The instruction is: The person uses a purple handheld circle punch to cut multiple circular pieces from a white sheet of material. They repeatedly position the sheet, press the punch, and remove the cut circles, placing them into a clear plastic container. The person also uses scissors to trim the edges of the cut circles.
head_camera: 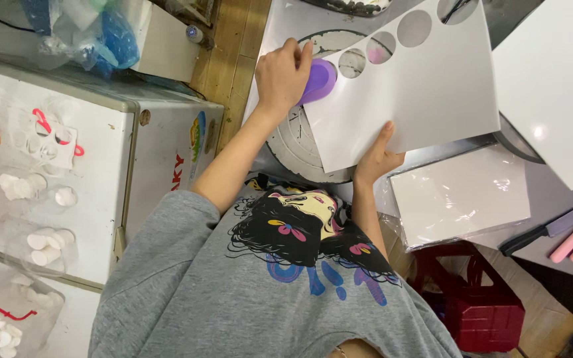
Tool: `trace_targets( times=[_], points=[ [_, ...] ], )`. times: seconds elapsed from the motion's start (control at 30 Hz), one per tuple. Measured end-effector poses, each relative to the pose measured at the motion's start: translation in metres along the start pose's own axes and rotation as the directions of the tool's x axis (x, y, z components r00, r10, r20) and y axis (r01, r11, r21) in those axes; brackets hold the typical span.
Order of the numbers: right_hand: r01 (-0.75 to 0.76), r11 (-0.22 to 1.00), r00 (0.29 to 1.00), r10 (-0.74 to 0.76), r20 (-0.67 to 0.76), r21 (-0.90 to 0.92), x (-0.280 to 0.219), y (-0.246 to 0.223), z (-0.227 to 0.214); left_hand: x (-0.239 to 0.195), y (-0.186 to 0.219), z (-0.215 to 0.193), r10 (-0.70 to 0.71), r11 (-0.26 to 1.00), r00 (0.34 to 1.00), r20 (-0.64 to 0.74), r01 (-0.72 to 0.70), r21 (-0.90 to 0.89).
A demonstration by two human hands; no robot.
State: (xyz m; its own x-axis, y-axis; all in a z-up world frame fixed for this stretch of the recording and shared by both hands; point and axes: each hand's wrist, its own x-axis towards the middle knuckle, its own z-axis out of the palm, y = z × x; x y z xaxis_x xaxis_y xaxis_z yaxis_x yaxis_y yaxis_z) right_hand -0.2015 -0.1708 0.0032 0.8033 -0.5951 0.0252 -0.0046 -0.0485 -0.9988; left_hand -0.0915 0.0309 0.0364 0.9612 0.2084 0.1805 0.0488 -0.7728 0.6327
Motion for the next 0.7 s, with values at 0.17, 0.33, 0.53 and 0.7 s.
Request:
trace_targets(
  times=[0.17,0.33,0.53,0.7],
  points=[
    [0.002,0.999,0.999,-0.003,-0.042,-0.034,-0.002,0.009,-0.001,-0.005,-0.009,0.001,-0.014,0.998,1.0,0.003,0.014,-0.059],
    [0.023,0.998,0.998,-0.026,-0.05,-0.053,-0.002,0.016,0.0,-0.009,-0.021,0.008,0.028,0.994,0.999,-0.039,-0.033,-0.109],
    [0.007,1.0,0.998,-0.007,-0.055,-0.016,-0.003,0.018,-0.003,-0.009,-0.023,0.007,0.016,0.985,1.0,-0.001,-0.016,-0.17],
    [0.082,0.995,0.992,-0.087,-0.093,-0.06,0.004,0.02,-0.005,0.002,-0.002,0.005,-0.04,0.999,0.989,0.144,0.04,0.002]
  ],
)
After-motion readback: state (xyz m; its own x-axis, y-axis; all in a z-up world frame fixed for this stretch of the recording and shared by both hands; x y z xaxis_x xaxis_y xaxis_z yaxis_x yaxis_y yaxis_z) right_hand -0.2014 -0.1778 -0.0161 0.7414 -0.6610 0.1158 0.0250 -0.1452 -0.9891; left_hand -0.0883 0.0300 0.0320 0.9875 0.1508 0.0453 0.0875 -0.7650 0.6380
